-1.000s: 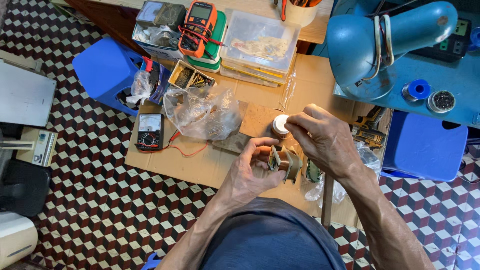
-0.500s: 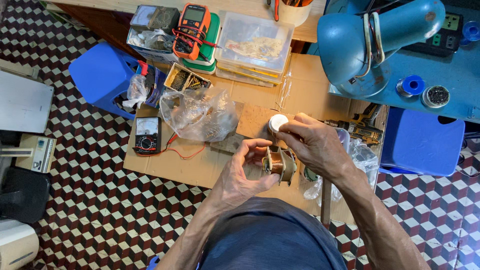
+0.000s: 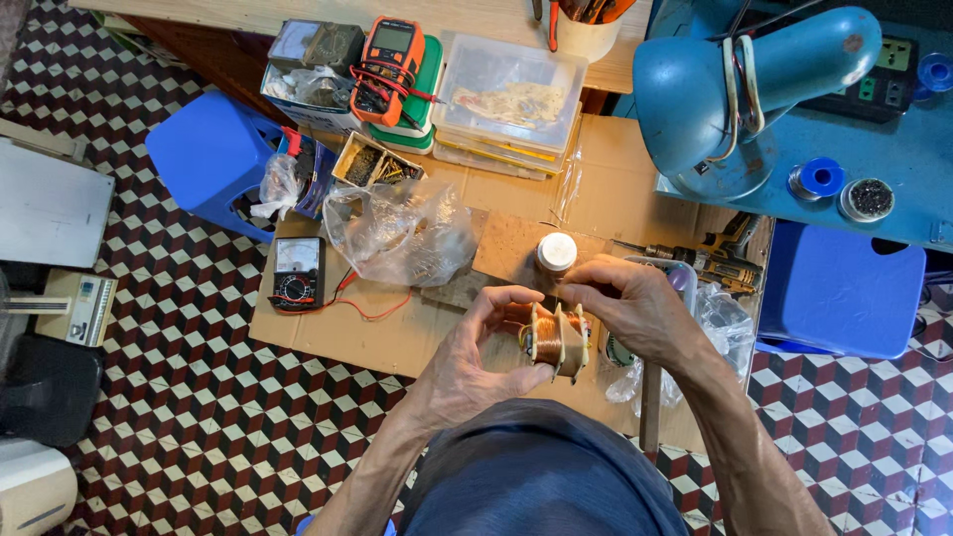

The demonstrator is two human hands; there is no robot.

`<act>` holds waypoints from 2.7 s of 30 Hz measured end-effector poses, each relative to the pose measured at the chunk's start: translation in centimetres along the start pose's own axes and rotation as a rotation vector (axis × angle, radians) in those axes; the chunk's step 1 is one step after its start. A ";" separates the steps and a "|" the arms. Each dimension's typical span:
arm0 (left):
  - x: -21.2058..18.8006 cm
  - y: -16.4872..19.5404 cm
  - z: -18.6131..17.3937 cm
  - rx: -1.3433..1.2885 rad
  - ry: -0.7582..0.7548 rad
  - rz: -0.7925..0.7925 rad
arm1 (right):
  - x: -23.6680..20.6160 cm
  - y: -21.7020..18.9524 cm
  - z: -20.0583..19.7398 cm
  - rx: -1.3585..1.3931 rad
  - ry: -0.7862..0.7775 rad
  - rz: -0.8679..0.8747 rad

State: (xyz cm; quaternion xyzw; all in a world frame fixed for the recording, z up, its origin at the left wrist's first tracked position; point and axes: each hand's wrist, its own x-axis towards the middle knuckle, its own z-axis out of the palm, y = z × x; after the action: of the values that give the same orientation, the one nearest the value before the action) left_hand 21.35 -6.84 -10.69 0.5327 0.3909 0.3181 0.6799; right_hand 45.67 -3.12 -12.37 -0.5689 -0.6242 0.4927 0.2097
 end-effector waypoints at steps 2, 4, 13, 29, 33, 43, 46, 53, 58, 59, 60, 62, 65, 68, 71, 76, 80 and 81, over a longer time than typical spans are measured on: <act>0.0 -0.1 0.1 -0.108 -0.005 0.007 | -0.3 0.5 0.4 -0.009 0.034 -0.026; 0.2 -0.2 0.4 -0.292 -0.001 0.019 | -0.5 0.8 0.9 0.029 0.046 -0.066; 2.9 0.0 -0.1 -0.782 0.319 -0.128 | -2.9 -0.1 3.9 0.175 0.300 0.112; 4.1 -2.2 0.0 -1.078 0.444 -0.341 | -4.3 -2.1 3.9 0.080 0.392 0.069; 4.1 -2.5 0.3 -1.087 0.451 -0.340 | -4.2 -3.0 3.8 0.048 0.378 0.070; 4.1 -2.4 0.0 -1.111 0.458 -0.367 | -3.8 -3.3 3.5 0.007 0.453 0.045; 4.0 -2.6 0.1 -1.107 0.427 -0.347 | -3.9 -3.4 3.5 -0.010 0.465 0.018; 4.4 -4.3 0.9 -0.910 0.427 -0.209 | -4.5 -5.0 2.8 -0.037 0.385 0.010; 4.4 -5.0 1.5 -0.693 0.538 -0.193 | -4.5 -6.9 1.9 -0.215 0.338 -0.282; 4.4 -5.1 1.5 -0.640 0.543 -0.179 | -4.4 -7.2 1.7 -0.263 0.335 -0.291; 4.3 -5.1 1.6 -0.587 0.548 -0.166 | -4.2 -7.6 1.5 -0.310 0.332 -0.299; 4.1 -5.1 1.7 -0.522 0.541 -0.154 | -3.9 -8.2 1.1 -0.398 0.334 -0.341; 3.6 -5.0 1.7 -0.453 0.500 -0.149 | -3.3 -8.7 0.6 -0.509 0.341 -0.442; 2.9 -4.9 1.9 -0.358 0.444 -0.129 | -2.6 -8.8 0.3 -0.593 0.318 -0.506; 2.4 -4.8 2.1 -0.321 0.391 -0.093 | -1.8 -8.6 0.4 -0.648 0.292 -0.516; 1.7 -4.3 2.4 -0.218 0.352 -0.089 | -1.0 -7.7 0.8 -0.659 0.302 -0.520; 0.9 -3.4 2.0 -0.165 0.267 -0.088 | -0.7 -6.9 0.9 -0.645 0.235 -0.458; 0.8 -3.1 2.0 -0.166 0.250 -0.083 | -0.7 -6.7 0.9 -0.641 0.244 -0.467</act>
State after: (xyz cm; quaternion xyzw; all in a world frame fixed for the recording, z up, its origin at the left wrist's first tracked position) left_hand 23.57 -7.85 -13.56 0.4144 0.4666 0.3847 0.6802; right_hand 41.80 -3.21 -6.82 -0.5026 -0.8289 0.1417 0.2005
